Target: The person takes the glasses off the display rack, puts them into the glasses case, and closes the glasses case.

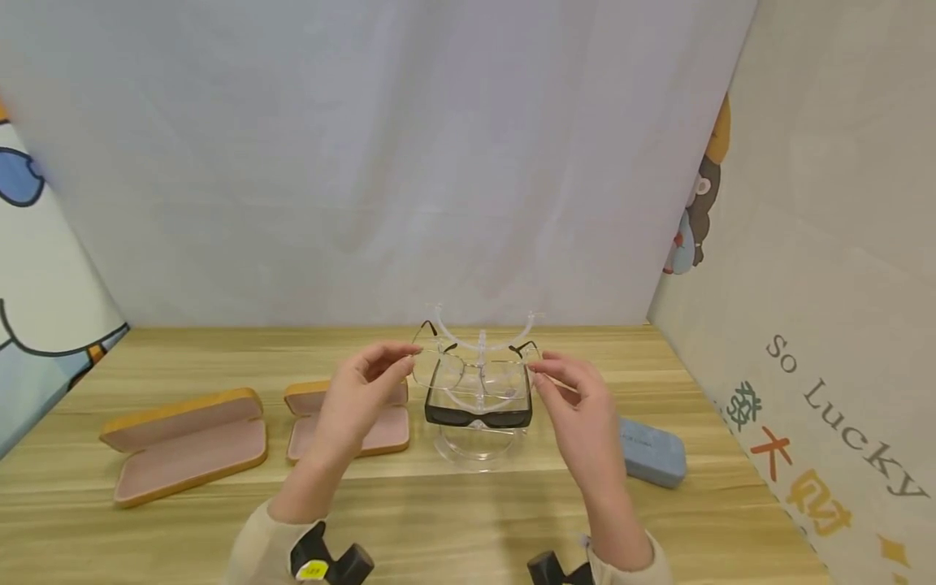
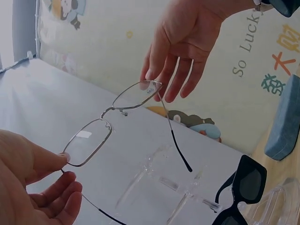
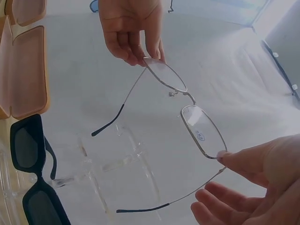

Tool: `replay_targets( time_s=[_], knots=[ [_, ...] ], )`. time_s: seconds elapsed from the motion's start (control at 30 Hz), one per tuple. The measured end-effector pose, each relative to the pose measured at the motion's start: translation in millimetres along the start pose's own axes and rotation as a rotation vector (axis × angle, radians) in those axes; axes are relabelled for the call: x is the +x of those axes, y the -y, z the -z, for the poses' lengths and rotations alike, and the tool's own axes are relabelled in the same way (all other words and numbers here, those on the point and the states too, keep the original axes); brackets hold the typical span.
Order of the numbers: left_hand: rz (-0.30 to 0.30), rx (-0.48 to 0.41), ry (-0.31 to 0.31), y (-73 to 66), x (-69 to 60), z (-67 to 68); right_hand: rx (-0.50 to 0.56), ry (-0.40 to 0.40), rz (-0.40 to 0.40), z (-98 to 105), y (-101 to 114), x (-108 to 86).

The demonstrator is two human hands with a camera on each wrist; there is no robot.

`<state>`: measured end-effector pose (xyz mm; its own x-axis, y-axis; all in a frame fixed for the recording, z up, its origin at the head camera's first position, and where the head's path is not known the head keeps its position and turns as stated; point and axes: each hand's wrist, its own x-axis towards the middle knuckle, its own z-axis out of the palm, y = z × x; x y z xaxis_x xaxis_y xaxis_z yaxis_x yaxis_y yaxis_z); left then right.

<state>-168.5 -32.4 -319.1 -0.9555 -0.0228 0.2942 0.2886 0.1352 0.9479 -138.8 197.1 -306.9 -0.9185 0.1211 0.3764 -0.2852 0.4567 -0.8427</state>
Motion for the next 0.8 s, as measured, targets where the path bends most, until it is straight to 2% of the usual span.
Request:
replay_targets(
  time_s=[0.2, 0.53, 0.8],
  knots=[
    [-0.044, 0.053, -0.042, -11.1, -5.6, 2.3, 0.073, -0.038, 0.027, 3, 11, -7.2],
    [-0.063, 0.021, -0.047, -31.8, -19.4, 7.3, 0.180, -0.120, 0.076, 7, 25, -17.7],
    [-0.119, -0.002, -0.056, -40.1, -26.5, 11.1, 0.326, -0.159, 0.215, 7, 32, -23.2]
  ],
)
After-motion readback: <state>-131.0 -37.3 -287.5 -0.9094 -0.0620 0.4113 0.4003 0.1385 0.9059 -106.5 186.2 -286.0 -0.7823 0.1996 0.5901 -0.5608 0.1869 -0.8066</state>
